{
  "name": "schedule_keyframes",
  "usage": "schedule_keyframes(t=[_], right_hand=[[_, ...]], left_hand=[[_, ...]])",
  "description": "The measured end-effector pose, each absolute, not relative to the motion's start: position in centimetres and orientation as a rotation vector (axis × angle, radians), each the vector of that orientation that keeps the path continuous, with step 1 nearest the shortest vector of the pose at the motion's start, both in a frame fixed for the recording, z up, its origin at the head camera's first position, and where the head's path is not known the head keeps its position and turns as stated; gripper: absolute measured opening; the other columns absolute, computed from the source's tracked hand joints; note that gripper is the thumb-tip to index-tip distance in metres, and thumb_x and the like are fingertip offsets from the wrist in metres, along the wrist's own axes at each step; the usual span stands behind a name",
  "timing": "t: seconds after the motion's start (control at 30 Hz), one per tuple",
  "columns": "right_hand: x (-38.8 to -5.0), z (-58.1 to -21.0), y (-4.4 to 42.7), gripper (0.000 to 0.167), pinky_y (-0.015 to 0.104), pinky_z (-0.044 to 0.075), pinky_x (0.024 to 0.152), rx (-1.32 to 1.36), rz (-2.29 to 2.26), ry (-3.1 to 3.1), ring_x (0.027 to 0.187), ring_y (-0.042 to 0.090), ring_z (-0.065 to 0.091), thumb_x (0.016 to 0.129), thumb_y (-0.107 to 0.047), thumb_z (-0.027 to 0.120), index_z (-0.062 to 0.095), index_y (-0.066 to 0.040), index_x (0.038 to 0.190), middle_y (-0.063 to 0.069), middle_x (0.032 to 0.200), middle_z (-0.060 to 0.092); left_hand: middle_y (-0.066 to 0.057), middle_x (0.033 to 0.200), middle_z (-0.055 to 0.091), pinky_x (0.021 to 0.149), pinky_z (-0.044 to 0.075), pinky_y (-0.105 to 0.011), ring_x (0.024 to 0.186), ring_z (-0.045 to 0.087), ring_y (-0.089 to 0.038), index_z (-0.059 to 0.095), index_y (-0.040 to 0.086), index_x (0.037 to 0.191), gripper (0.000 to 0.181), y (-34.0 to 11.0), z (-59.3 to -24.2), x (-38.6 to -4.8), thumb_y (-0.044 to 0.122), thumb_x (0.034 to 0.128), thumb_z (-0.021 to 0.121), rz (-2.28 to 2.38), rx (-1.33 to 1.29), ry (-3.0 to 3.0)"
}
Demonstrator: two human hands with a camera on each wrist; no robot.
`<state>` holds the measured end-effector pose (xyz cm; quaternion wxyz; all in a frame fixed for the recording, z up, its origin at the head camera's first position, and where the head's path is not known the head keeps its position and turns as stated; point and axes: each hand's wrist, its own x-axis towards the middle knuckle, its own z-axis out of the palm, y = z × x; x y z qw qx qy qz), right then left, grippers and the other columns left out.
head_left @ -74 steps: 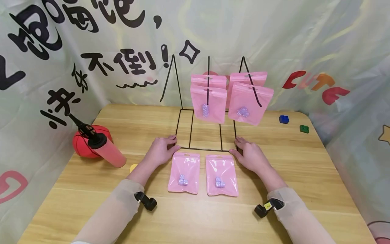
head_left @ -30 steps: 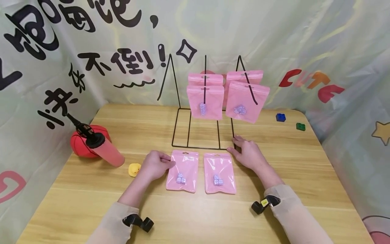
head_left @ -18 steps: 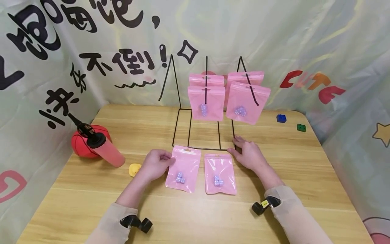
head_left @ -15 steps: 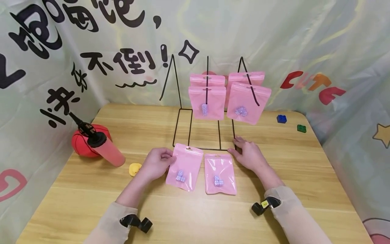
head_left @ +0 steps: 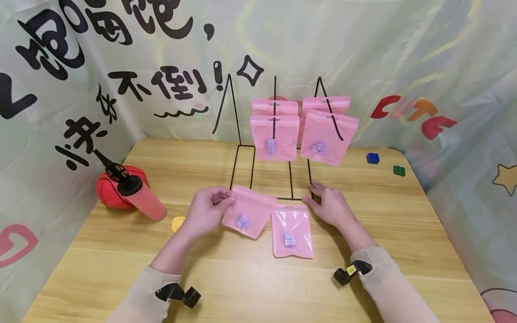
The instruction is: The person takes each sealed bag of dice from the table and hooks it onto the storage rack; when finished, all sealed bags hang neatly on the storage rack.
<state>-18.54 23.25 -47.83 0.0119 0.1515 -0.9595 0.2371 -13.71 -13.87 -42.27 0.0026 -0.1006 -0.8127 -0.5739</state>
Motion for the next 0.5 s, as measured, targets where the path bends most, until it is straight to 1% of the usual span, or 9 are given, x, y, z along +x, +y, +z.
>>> schedule_keyframes(t=[0.27, 0.43, 0.5], right_hand=[[-18.6, -47.8, 23.2, 0.058, 0.060, 0.040, 0.116, 0.466, 0.762, -3.002, 0.142, 0.049, 0.045, 0.104, -0.034, 0.071, 0.060, 0.009, 0.142, 0.029, 0.154, 0.049], [-18.5, -47.7, 23.2, 0.058, 0.060, 0.039, 0.117, 0.453, 0.773, -3.004, 0.143, 0.048, 0.044, 0.104, -0.033, 0.072, 0.059, 0.009, 0.142, 0.028, 0.155, 0.048], [-18.4, -47.8, 23.2, 0.059, 0.060, 0.038, 0.117, 0.448, 0.775, -3.005, 0.143, 0.048, 0.044, 0.104, -0.033, 0.071, 0.059, 0.009, 0.142, 0.028, 0.155, 0.048]], left_hand=[[-0.012, 0.090, 0.076, 0.071, 0.063, -0.033, 0.079, 0.072, -0.021, 0.076, -0.005, 0.100, 0.006, -14.6, -40.4, -14.0, 0.001, 0.0975, 0.076, -1.794, -0.258, -2.403], [-0.015, 0.090, 0.074, 0.069, 0.060, -0.024, 0.077, 0.070, -0.017, 0.075, -0.008, 0.100, 0.011, -15.4, -39.0, -14.4, 0.002, 0.0978, 0.076, -1.818, -0.237, -2.322], [-0.016, 0.090, 0.074, 0.069, 0.060, -0.022, 0.077, 0.070, -0.015, 0.075, -0.009, 0.100, 0.012, -15.7, -38.6, -14.5, 0.003, 0.0979, 0.076, -1.816, -0.229, -2.307]])
